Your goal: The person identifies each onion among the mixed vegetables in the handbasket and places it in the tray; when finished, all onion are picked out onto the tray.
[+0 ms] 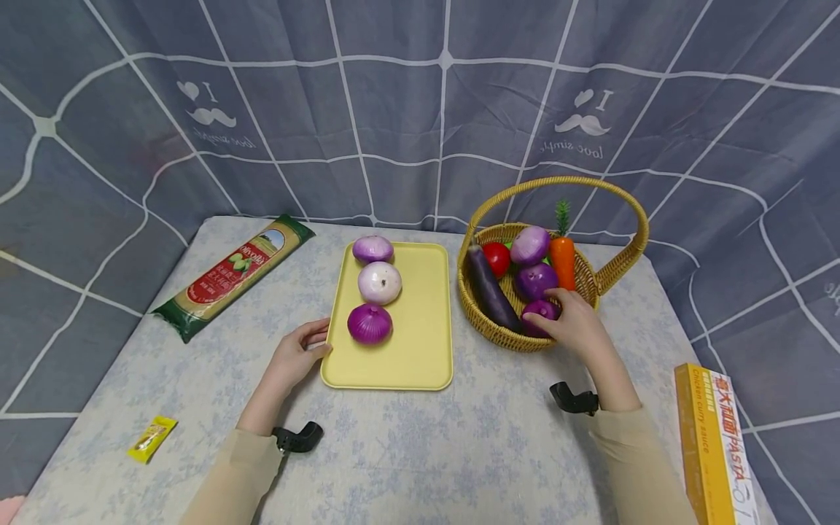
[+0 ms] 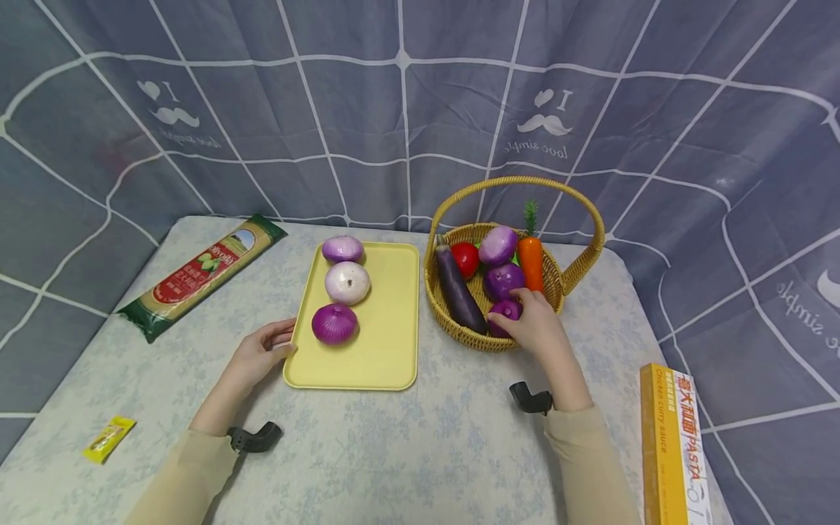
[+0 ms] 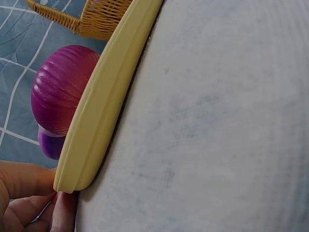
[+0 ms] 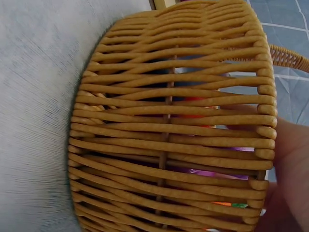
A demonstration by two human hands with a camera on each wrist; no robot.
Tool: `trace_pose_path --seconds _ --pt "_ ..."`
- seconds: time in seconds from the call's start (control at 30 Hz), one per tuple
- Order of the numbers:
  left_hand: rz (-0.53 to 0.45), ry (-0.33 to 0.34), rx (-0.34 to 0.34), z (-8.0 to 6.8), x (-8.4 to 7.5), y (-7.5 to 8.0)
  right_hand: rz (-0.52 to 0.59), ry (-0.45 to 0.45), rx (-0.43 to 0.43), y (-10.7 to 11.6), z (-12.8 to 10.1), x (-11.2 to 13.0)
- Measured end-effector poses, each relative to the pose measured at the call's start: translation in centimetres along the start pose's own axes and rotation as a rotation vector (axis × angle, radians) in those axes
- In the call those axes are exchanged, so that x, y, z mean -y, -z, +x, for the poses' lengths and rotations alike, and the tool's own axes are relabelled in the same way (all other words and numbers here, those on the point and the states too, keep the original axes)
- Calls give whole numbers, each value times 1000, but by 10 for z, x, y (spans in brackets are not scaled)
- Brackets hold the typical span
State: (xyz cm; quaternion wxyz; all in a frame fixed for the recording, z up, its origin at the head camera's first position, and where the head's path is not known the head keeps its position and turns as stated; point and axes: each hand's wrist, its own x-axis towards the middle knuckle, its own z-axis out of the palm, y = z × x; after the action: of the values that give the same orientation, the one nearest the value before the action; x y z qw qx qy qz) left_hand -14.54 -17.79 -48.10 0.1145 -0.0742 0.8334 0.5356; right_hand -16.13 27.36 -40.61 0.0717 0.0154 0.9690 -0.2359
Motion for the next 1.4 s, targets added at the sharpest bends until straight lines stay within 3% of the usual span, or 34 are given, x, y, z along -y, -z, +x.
trace_pose_path --seconds 0.27,0.6,1.13,1.4 --pt "-4 1 -1 1 0 0 -43 -19 40 -1 7 2" --pt "0 12 -8 1 0 -1 -90 -12 6 -6 8 0" --pt "1 16 0 0 0 -1 13 43 -106 -6 0 -3" --pt "32 4 -4 2 3 -1 103 47 -213 -2 -10 5"
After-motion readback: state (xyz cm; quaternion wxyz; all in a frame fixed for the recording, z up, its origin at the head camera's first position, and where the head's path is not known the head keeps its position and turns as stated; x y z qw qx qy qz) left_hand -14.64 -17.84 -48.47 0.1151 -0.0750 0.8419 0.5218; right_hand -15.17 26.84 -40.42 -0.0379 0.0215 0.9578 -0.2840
